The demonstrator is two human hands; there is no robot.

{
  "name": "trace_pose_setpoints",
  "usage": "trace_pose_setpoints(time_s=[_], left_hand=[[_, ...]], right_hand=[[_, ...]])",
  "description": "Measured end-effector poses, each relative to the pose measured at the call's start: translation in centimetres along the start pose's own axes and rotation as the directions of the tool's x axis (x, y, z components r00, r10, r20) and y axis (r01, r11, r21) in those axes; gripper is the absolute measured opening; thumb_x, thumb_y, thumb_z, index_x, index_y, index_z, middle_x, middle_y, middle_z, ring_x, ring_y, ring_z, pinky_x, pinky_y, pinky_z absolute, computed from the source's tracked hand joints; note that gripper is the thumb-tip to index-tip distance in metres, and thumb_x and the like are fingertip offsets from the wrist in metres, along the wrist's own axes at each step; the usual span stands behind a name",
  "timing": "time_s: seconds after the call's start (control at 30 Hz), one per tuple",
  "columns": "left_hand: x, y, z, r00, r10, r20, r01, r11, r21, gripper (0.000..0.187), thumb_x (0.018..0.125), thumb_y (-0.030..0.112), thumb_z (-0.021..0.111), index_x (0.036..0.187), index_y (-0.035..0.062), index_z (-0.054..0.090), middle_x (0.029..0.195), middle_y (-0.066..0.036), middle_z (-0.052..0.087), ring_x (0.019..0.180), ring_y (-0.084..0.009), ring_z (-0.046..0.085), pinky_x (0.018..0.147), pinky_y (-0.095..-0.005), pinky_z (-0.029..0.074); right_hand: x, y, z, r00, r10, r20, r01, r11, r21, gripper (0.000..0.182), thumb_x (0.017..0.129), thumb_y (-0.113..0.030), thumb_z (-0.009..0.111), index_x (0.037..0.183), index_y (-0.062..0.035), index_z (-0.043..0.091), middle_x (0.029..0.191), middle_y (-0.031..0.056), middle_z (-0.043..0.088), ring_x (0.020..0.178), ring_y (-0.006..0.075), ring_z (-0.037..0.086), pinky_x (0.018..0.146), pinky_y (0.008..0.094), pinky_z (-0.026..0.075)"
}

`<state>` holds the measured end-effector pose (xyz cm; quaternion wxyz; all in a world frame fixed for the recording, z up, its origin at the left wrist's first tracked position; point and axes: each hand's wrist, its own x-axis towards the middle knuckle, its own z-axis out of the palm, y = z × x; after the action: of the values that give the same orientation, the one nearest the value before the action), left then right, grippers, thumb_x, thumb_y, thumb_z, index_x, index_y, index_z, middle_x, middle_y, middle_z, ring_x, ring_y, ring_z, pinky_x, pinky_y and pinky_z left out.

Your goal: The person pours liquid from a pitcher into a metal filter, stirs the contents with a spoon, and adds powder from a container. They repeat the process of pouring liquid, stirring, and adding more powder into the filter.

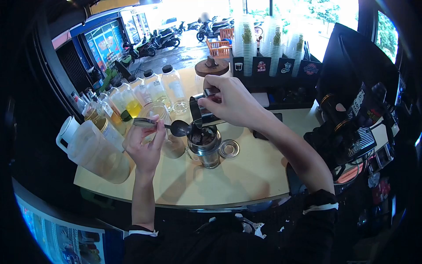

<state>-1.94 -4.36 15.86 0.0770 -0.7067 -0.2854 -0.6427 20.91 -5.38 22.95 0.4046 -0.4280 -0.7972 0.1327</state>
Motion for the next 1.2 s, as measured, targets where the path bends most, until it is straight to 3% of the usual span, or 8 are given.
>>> trace_pose_setpoints(time_s=[0.1, 0.17, 0.5, 0.7, 0.77, 0.8, 0.97, 1.2], left_hand=[[-0.2, -0.1, -0.1, 1.000, -0.003, 0.008, 0.003, 1.000, 0.007, 0.016, 0.072, 0.001, 0.077, 0.082, 0.0010, 0.065, 0.071, -0.007, 0.065, 0.060, -0.0175, 0.064, 0.055, -0.0280, 0.049], [-0.2, 0.0, -0.2, 1.000, -0.011, 0.010, 0.011, 1.000, 0.006, 0.015, 0.072, 0.001, 0.077, 0.082, 0.0010, 0.065, 0.071, -0.007, 0.065, 0.060, -0.0177, 0.064, 0.055, -0.0281, 0.049], [-0.1, 0.0, 0.1, 1.000, 0.003, 0.018, -0.003, 1.000, 0.004, 0.015, 0.072, 0.002, 0.077, 0.079, 0.0001, 0.064, 0.073, -0.008, 0.066, 0.060, -0.0189, 0.064, 0.055, -0.0288, 0.049], [0.1, 0.2, 0.4, 0.999, 0.026, 0.028, -0.026, 1.000, 0.008, 0.015, 0.072, 0.001, 0.077, 0.080, 0.0005, 0.064, 0.072, -0.007, 0.065, 0.061, -0.0182, 0.065, 0.055, -0.0287, 0.050], [0.1, 0.3, 0.5, 0.999, 0.026, 0.033, -0.026, 1.000, 0.005, 0.015, 0.072, 0.001, 0.077, 0.080, 0.0005, 0.064, 0.072, -0.007, 0.065, 0.061, -0.0181, 0.065, 0.055, -0.0287, 0.050], [0.1, 0.3, 0.5, 0.999, 0.026, 0.038, -0.026, 1.000, 0.003, 0.015, 0.072, 0.001, 0.077, 0.081, 0.0005, 0.064, 0.072, -0.007, 0.065, 0.061, -0.0179, 0.065, 0.055, -0.0288, 0.050], [0.1, 0.4, 0.8, 0.998, 0.056, 0.037, -0.056, 0.998, -0.006, 0.015, 0.072, 0.000, 0.076, 0.081, 0.0007, 0.064, 0.073, -0.008, 0.065, 0.062, -0.0181, 0.065, 0.055, -0.0287, 0.050], [0.0, 0.5, 0.9, 0.996, 0.077, 0.038, -0.078, 0.997, 0.008, 0.015, 0.072, 0.000, 0.076, 0.082, 0.0009, 0.064, 0.074, -0.008, 0.065, 0.063, -0.0180, 0.066, 0.055, -0.0279, 0.050]], right_hand=[[0.2, 0.1, 0.2, 1.000, 0.029, -0.001, -0.029, 0.999, 0.031, 0.027, 0.086, -0.007, 0.067, 0.078, -0.0010, 0.041, 0.063, -0.0030, 0.035, 0.060, -0.0003, 0.039, 0.048, 0.0206, 0.034], [0.3, 0.3, 0.3, 0.999, 0.018, -0.047, -0.016, 0.999, 0.052, 0.025, 0.080, -0.009, 0.068, 0.079, 0.0064, 0.049, 0.063, 0.0127, 0.050, 0.058, 0.0159, 0.052, 0.059, 0.0323, 0.047], [-0.5, 0.6, -0.9, 0.997, 0.046, -0.060, -0.048, 0.998, -0.040, 0.025, 0.081, -0.007, 0.068, 0.080, 0.0068, 0.047, 0.068, 0.0134, 0.052, 0.061, 0.0167, 0.053, 0.062, 0.0328, 0.049], [-1.6, 0.3, -2.2, 0.995, 0.086, -0.048, -0.089, 0.993, -0.077, 0.028, 0.082, -0.007, 0.068, 0.080, 0.0058, 0.043, 0.067, 0.0113, 0.047, 0.060, 0.0125, 0.046, 0.065, 0.0311, 0.051], [-2.0, 0.5, -2.3, 0.992, 0.103, -0.075, -0.103, 0.995, 0.007, 0.030, 0.082, -0.009, 0.068, 0.079, 0.0040, 0.042, 0.064, 0.0077, 0.042, 0.059, 0.0105, 0.039, 0.056, 0.0292, 0.046], [-2.1, 0.6, -2.4, 0.992, 0.103, -0.076, -0.103, 0.995, 0.006, 0.030, 0.082, -0.009, 0.068, 0.079, 0.0040, 0.042, 0.064, 0.0077, 0.042, 0.059, 0.0105, 0.039, 0.056, 0.0292, 0.046], [-2.2, 1.0, -2.8, 0.993, 0.064, -0.094, -0.069, 0.997, -0.045, 0.029, 0.083, -0.011, 0.069, 0.076, -0.0001, 0.042, 0.059, -0.0005, 0.032, 0.056, 0.0071, 0.029, 0.047, 0.0280, 0.025], [-1.6, 0.6, -2.0, 0.992, 0.059, -0.113, -0.058, 0.998, 0.008, 0.029, 0.082, -0.012, 0.069, 0.077, -0.0002, 0.043, 0.059, -0.0007, 0.032, 0.056, 0.0066, 0.029, 0.047, 0.0279, 0.027]])
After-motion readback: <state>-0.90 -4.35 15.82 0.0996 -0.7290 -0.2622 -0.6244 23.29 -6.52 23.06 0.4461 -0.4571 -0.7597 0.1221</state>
